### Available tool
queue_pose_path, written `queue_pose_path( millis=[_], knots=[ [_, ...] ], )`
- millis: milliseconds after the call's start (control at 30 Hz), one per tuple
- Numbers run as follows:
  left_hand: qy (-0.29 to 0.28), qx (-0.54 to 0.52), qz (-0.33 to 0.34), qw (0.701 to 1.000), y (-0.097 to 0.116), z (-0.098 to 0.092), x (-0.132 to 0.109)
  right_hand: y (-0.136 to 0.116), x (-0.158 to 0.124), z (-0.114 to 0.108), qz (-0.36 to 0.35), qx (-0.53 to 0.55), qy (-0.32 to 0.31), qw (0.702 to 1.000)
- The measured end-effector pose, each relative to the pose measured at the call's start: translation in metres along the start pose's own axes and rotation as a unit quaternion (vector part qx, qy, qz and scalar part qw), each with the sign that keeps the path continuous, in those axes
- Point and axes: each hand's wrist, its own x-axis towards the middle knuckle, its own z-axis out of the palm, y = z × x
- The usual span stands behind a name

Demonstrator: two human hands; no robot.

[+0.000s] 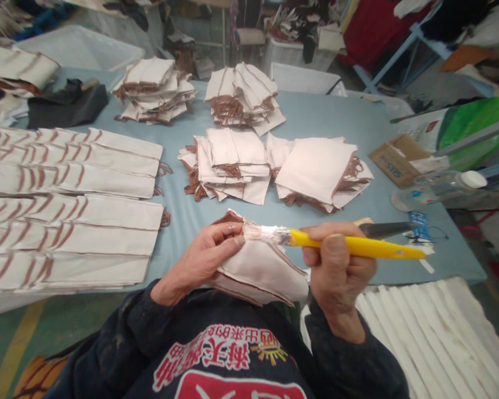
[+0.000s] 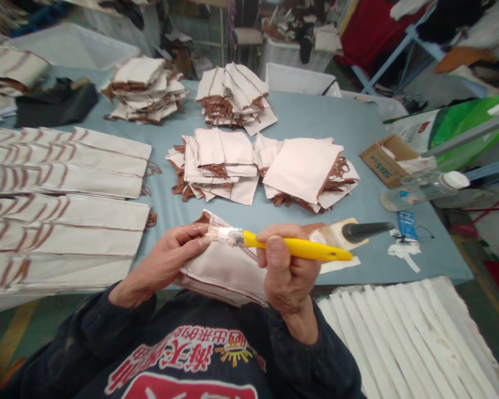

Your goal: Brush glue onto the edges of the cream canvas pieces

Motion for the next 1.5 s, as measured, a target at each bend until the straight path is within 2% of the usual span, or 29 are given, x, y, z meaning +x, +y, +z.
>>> queue_pose_path(
  millis=[100,267,433,467,533,633,767,833,933,1067,1167,1267,1367,1500],
  knots=[
    [-0.014,0.001,-0.007,1.0,0.003,0.002,0.0,0.004,-0.001,0.005,-0.006,-0.043,-0.032,0.999],
    [-0.009,-0.028,-0.016,0.999,0.0,0.0,0.0,0.006,0.001,0.004,-0.011,-0.014,0.032,0.999],
    [-0.007,-0.021,-0.029,0.999,-0.003,-0.002,-0.001,0.006,0.001,0.002,-0.023,-0.024,-0.037,0.999],
    [-0.004,-0.023,-0.033,0.999,-0.003,-0.002,-0.001,0.008,0.002,0.003,-0.023,-0.023,-0.042,0.999],
    [0.001,-0.035,-0.039,0.999,-0.002,-0.001,-0.001,0.013,0.005,0.004,-0.028,-0.019,-0.011,0.999],
    [-0.004,-0.044,-0.04,0.998,0.001,0.0,0.0,0.022,0.003,0.005,-0.033,-0.1,0.017,0.994],
    [-0.007,-0.05,-0.036,0.998,0.004,0.003,0.001,0.038,-0.015,0.013,-0.043,-0.233,-0.05,0.97],
    [-0.011,-0.055,-0.032,0.998,0.004,0.003,0.003,0.046,-0.025,0.019,-0.053,-0.243,-0.063,0.966],
    [-0.024,-0.057,-0.034,0.997,0.002,0.001,0.009,0.056,-0.031,0.026,-0.054,-0.25,-0.039,0.966],
    [-0.049,-0.041,-0.024,0.998,-0.006,-0.015,0.012,0.06,-0.024,0.023,-0.039,-0.261,-0.003,0.965],
    [-0.056,-0.002,-0.018,0.998,-0.015,-0.033,0.008,0.062,-0.018,0.014,-0.019,-0.267,0.017,0.963],
    [-0.053,0.108,0.003,0.993,-0.027,-0.046,0.003,0.065,-0.014,0.008,0.01,-0.272,0.022,0.962],
    [-0.04,0.201,0.049,0.978,-0.04,-0.049,0.003,0.07,-0.013,0.005,0.03,-0.277,0.021,0.96],
    [-0.025,0.244,0.11,0.963,-0.056,-0.043,0.008,0.077,-0.01,0.004,0.076,-0.271,0.01,0.96]
  ],
)
